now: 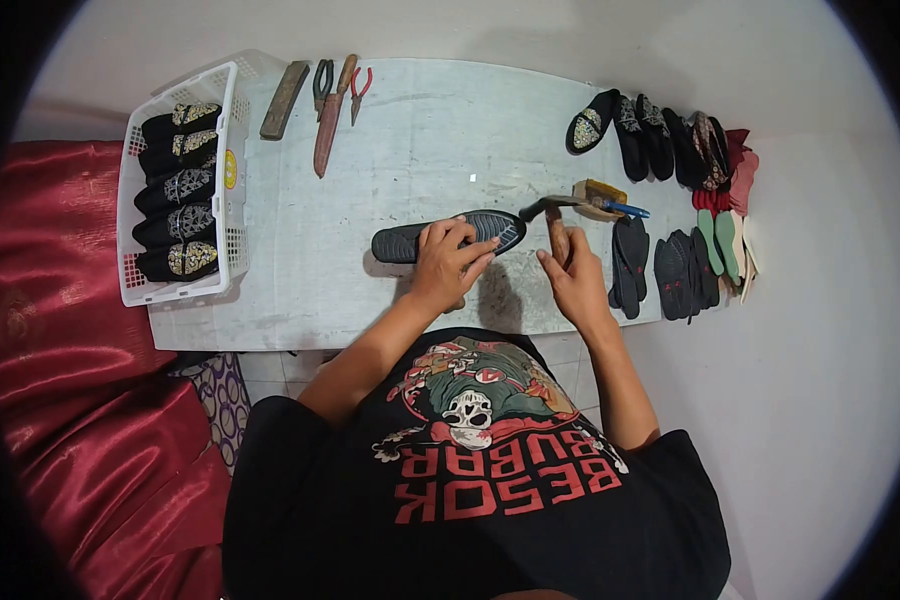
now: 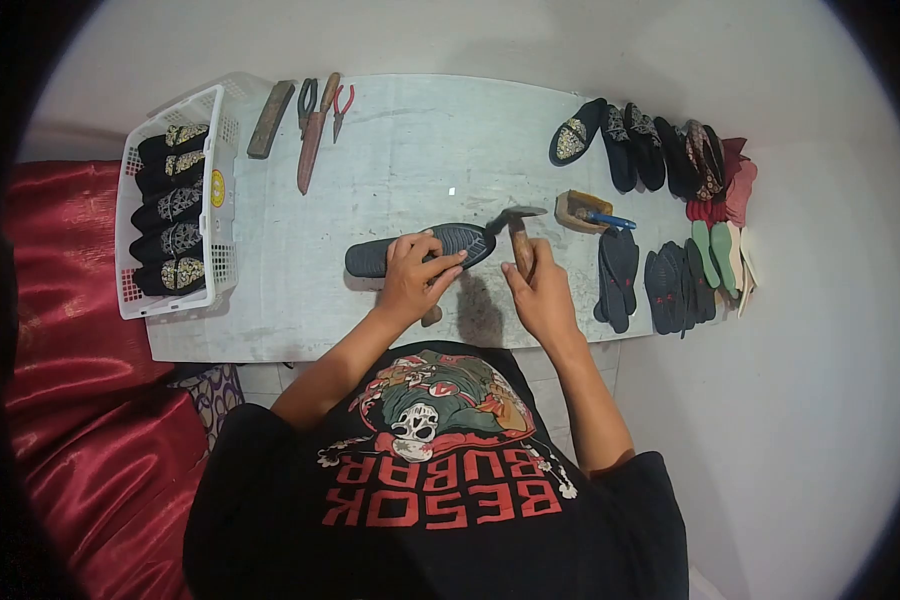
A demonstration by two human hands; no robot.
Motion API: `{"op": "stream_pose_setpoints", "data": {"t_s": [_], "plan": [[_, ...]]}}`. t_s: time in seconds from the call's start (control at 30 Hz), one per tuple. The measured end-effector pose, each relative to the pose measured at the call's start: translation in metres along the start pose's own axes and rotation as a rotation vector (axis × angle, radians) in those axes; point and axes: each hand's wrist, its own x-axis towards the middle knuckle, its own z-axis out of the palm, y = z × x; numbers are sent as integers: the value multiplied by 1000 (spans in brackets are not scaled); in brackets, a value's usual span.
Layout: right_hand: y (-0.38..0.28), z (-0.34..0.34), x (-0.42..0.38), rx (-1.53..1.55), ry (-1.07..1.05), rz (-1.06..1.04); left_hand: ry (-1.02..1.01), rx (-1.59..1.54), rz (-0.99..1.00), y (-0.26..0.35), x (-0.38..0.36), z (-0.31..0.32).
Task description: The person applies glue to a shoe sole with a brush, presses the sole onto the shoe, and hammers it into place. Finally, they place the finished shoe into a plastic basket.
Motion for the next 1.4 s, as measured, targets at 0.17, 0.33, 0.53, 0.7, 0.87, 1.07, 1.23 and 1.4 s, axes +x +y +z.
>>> {"op": "stream_pose_setpoints", "data": {"t_s": [0.17,0.33,0.53,0.7,0.87,1.07,1.23,1.4], "plan": [[-13,2,6,-1,27,-22,23,83,1,9,-2,-3],[5,9,14,-88,-118,11,-33,28,-61,6,0,-3],[-4,-3,19,-70,-165,42,23,52,-19,4,-5,2],[-14,2,12,85,16,-15,18,45,-31,4,-7,1],[-8,12,8,-137,-153,-23,-14,51,-26,3,-6,1],[-10,5,15,-164,-176,-42,57,59,46,2,-5,-2],[-28,-7,29,-188,-244,-26,104,33,106,-6,-18,-9],[-19,13,32,-90,-141,-105,123,27,68,-6,-27,-6]]}}
